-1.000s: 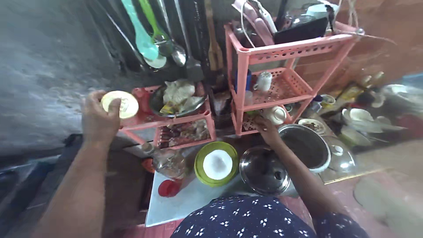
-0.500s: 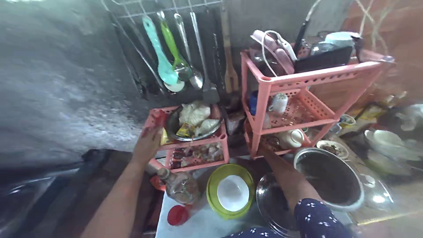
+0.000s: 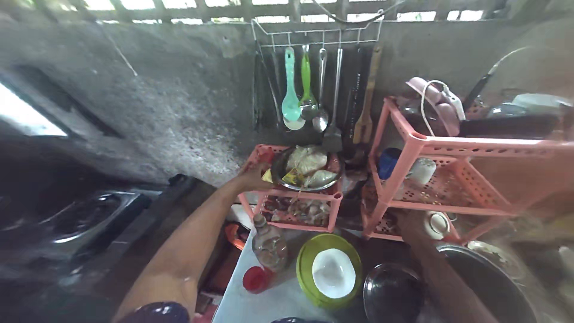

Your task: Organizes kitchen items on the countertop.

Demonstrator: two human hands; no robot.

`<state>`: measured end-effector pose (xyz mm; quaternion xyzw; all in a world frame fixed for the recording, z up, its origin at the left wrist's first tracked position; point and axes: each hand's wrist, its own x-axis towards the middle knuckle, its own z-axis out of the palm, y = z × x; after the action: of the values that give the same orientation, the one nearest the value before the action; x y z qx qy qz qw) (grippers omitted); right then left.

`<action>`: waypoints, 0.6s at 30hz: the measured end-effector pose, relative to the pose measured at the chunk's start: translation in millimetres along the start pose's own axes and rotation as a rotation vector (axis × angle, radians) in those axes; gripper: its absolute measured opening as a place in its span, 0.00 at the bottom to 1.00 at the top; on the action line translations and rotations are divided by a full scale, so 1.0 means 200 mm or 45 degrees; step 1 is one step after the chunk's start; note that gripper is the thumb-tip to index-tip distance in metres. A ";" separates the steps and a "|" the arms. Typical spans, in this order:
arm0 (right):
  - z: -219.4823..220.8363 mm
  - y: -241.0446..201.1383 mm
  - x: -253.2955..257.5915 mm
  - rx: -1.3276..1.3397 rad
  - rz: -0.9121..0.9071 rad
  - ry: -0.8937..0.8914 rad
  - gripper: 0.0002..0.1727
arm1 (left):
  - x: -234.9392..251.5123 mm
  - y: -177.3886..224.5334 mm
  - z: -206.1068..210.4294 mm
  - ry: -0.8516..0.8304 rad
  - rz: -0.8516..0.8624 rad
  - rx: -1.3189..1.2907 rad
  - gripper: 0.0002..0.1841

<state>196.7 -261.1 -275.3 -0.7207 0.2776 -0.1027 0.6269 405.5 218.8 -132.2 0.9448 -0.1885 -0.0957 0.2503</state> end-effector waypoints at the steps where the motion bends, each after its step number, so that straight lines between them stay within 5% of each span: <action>1: -0.05 0.00 -0.05 0.105 -0.006 0.012 0.18 | 0.03 -0.04 0.00 0.042 0.025 0.132 0.47; 3: -0.17 -0.03 -0.16 0.198 -0.032 -0.056 0.18 | 0.07 -0.08 -0.01 0.092 0.064 0.382 0.47; 7: -0.43 -0.10 -0.42 0.029 -0.356 -0.187 0.14 | 0.05 -0.06 -0.03 0.085 0.057 0.369 0.48; 11: -0.56 -0.30 -0.71 -0.272 -0.542 -0.094 0.14 | -0.18 0.28 -0.11 0.375 0.171 0.476 0.43; 15: -0.52 -0.50 -0.91 -0.519 -0.654 -0.153 0.18 | -0.49 0.83 0.14 0.405 0.913 0.371 0.31; 18: -0.38 -0.60 -0.98 -0.564 -0.889 -0.224 0.16 | -0.60 1.13 0.46 0.119 1.390 0.251 0.30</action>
<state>30.4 -214.0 -106.1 -0.8949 -0.0225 -0.1849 0.4055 200.5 46.0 -84.9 0.7321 -0.6475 0.1078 0.1822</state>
